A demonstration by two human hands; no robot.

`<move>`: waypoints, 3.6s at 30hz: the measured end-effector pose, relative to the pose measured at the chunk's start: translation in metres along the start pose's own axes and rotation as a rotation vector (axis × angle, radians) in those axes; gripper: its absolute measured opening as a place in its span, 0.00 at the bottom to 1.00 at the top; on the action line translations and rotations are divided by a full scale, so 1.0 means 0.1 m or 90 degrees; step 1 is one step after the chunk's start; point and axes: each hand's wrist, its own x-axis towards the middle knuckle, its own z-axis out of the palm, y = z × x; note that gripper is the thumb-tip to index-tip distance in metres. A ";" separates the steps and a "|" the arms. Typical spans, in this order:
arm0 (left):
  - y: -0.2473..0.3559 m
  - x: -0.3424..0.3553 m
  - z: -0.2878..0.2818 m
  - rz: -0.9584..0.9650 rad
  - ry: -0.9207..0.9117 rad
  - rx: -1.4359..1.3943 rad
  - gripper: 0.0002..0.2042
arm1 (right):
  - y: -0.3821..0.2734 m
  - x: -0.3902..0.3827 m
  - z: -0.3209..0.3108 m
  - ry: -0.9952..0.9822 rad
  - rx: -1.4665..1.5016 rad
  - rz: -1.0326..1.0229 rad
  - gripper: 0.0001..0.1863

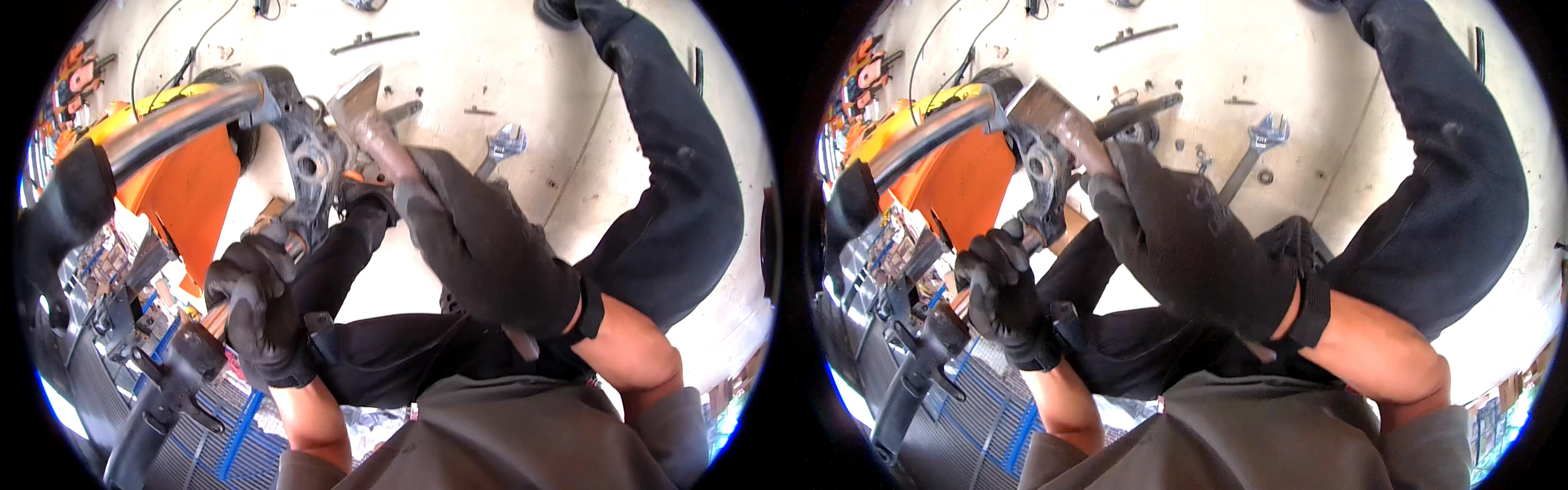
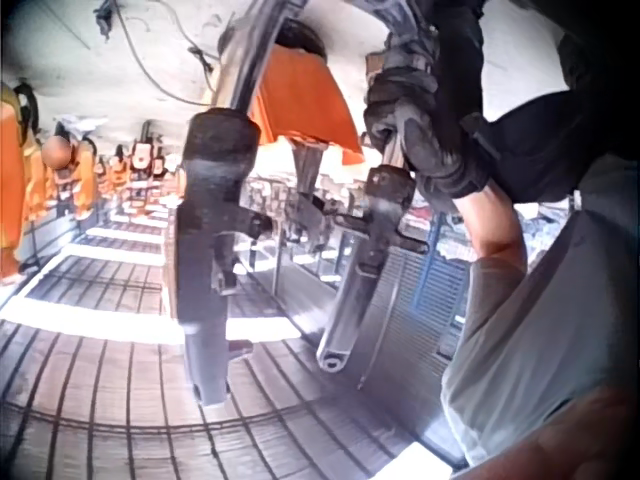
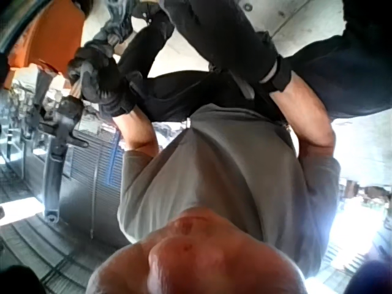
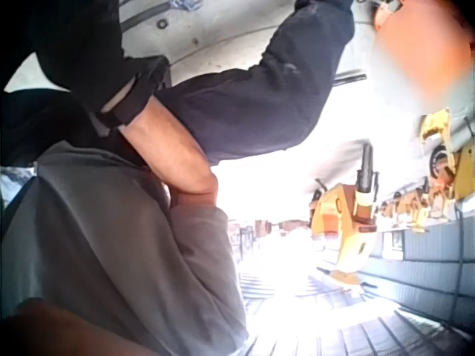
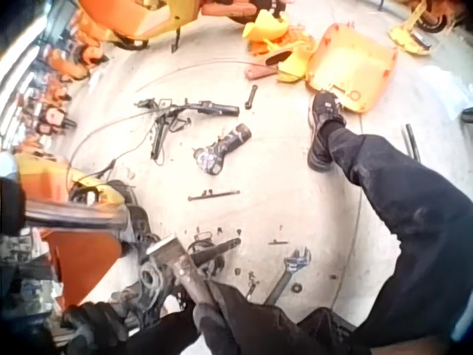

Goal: The person, wearing gloves, uses a hammer to strike the triple tree of a motorcycle fork assembly to remove or seat the fork tubes, repeatedly tapping around the clamp area while holding the assembly by the tubes on the floor.

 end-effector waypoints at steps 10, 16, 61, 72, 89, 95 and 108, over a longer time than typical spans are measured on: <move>-0.01 -0.02 -0.01 0.017 -0.003 -0.004 0.13 | -0.07 -0.02 -0.02 0.002 0.017 0.021 0.16; 0.00 -0.02 0.00 0.024 -0.045 0.008 0.14 | -0.10 -0.07 0.03 0.022 0.056 0.015 0.15; -0.02 -0.04 -0.01 0.023 0.011 0.002 0.12 | -0.10 -0.04 0.08 -0.017 0.057 0.041 0.15; 0.00 -0.01 -0.01 0.017 0.014 -0.018 0.13 | -0.05 -0.02 0.10 -0.021 0.032 0.067 0.14; -0.01 -0.04 0.02 0.020 -0.006 0.000 0.13 | -0.15 -0.05 0.06 -0.008 0.073 0.042 0.14; -0.02 -0.07 -0.01 0.010 0.029 -0.013 0.11 | -0.03 -0.02 0.03 -0.020 0.069 0.085 0.12; -0.03 -0.06 -0.02 0.028 0.021 -0.015 0.12 | -0.05 -0.05 0.05 -0.022 0.100 0.090 0.12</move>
